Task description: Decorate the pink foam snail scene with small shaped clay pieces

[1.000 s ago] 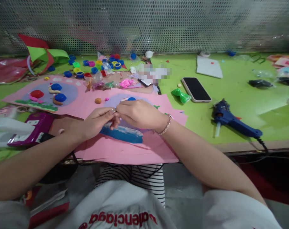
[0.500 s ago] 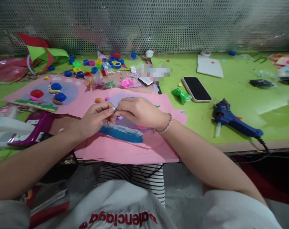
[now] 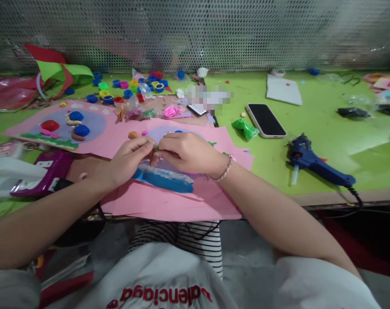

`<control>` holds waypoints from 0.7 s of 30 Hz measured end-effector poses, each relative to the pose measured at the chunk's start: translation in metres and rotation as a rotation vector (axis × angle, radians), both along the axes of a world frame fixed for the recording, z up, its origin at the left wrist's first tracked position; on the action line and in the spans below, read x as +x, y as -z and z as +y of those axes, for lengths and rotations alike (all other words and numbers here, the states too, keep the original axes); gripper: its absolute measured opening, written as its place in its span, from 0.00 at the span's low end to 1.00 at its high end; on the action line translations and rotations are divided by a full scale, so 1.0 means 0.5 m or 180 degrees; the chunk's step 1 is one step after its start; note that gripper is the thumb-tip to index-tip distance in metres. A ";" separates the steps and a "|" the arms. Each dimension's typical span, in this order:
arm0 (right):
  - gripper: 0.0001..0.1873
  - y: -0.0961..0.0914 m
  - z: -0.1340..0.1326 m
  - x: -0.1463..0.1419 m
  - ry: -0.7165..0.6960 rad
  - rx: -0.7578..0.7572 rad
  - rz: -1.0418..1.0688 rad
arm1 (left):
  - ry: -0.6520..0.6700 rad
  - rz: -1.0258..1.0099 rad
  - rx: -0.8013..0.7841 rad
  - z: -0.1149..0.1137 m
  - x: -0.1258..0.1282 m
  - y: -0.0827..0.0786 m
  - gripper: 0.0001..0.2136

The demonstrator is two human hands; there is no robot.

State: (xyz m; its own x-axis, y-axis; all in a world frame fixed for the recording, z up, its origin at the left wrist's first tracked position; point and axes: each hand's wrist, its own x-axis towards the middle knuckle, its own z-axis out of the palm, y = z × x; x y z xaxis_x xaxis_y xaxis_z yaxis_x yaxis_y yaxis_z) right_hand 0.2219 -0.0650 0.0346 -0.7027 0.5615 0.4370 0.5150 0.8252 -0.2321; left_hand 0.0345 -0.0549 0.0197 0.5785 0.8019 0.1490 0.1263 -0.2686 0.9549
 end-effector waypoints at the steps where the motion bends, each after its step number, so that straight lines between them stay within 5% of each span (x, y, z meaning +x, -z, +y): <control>1: 0.11 0.000 0.000 0.000 0.0035 -0.0002 -0.0038 | 0.0029 0.0103 0.0165 -0.002 -0.001 0.000 0.14; 4: 0.14 -0.002 0.000 0.001 0.0098 0.0001 -0.0111 | 0.0161 0.0423 0.0637 -0.007 -0.005 0.001 0.15; 13: 0.10 -0.012 -0.008 -0.002 0.0130 -0.0161 -0.0109 | 0.0211 0.0525 0.1043 -0.013 -0.004 -0.011 0.12; 21: 0.13 -0.008 0.003 0.000 -0.0545 -0.1443 0.0830 | 0.0382 0.0249 0.0311 -0.009 -0.004 -0.013 0.15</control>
State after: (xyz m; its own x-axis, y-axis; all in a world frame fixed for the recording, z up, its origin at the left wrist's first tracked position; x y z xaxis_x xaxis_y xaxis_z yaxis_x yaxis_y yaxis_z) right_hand 0.2219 -0.0637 0.0385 -0.7014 0.6212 0.3496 0.2601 0.6797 -0.6858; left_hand 0.0325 -0.0593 0.0263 0.6822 0.7103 0.1735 0.1608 -0.3772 0.9121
